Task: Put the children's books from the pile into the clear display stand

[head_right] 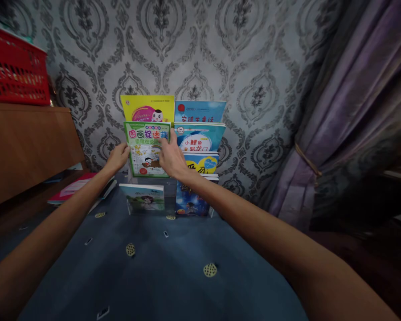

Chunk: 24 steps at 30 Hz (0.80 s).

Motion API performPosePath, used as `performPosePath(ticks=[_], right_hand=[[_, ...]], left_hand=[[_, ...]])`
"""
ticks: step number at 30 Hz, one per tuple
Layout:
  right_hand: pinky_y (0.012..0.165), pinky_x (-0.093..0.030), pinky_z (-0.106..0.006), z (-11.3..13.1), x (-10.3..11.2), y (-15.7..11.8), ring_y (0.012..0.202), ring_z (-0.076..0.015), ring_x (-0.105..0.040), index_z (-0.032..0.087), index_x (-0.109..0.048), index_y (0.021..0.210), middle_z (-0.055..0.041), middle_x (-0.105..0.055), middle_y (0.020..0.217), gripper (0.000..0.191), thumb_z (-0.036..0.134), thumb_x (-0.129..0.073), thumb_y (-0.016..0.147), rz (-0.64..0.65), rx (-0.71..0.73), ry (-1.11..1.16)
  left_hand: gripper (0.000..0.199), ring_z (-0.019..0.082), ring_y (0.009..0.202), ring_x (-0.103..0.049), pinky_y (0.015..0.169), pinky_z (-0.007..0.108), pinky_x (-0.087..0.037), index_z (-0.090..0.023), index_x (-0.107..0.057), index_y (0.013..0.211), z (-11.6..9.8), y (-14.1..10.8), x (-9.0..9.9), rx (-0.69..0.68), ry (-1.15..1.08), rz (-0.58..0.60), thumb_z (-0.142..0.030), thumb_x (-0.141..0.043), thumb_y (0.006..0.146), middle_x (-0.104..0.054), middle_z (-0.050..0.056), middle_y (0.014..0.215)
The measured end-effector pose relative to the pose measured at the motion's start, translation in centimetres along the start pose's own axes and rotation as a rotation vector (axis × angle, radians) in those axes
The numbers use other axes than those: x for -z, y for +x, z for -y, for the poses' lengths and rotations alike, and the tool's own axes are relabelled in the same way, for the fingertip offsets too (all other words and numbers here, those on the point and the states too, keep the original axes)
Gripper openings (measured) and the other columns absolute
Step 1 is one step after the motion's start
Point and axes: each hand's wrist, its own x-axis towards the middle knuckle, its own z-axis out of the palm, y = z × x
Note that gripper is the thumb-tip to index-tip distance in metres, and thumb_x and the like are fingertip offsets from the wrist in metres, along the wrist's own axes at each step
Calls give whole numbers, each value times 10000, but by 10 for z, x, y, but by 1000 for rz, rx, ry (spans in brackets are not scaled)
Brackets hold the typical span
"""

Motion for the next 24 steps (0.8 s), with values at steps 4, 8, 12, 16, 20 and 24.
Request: performPosePath(ticks=[4, 8, 12, 16, 20, 24], right_hand=[[1065, -496, -641, 0, 3, -5, 1292, -366, -570, 198, -556, 1317, -143, -255, 1657, 459, 112, -481, 873, -6, 25, 24], [1132, -453, -615, 0, 6, -7, 1380, -372, -498, 176, -583, 1274, -143, -260, 1657, 432, 90, -479, 863, 9, 35, 44], [1176, -403, -637, -1, 7, -10, 1464, -384, -399, 180, -603, 1247, -126, -299, 1639, 432, 70, -480, 848, 6, 73, 72], [1178, -405, -627, -1, 8, -12, 1474, -387, -385, 180, -615, 1242, -128, -294, 1646, 442, 51, -481, 841, 22, 68, 73], [1175, -394, -632, 0, 9, -13, 1491, -381, -358, 179, -628, 1235, -129, -285, 1657, 433, 47, -493, 846, 28, 76, 65], [1168, -381, -649, 1, 10, -14, 1495, -371, -352, 163, -641, 1217, -150, -305, 1647, 419, 47, -490, 844, 34, 88, 67]], left_hand=[[236, 287, 935, -644, 832, 357, -466, -202, -622, 842, -3, -4, 4, -11, 21, 7, -287, -422, 933, -712, 110, 908], [227, 285, 914, -642, 818, 353, -462, -204, -624, 842, -3, -6, 5, -17, 19, 4, -281, -429, 930, -702, 101, 878], [207, 267, 882, -627, 784, 333, -461, -208, -612, 816, -1, -8, 5, -27, 8, -2, -278, -446, 918, -697, 82, 848], [199, 259, 826, -615, 762, 338, -458, -207, -602, 770, 2, -10, 5, -30, 6, 4, -265, -458, 894, -689, 76, 813], [198, 259, 802, -612, 748, 346, -459, -203, -629, 791, 5, -11, 5, -22, 4, 8, -281, -470, 878, -681, 75, 803], [204, 257, 798, -608, 749, 351, -465, -197, -648, 824, 6, -12, 5, -17, 3, 12, -294, -474, 869, -679, 74, 799]])
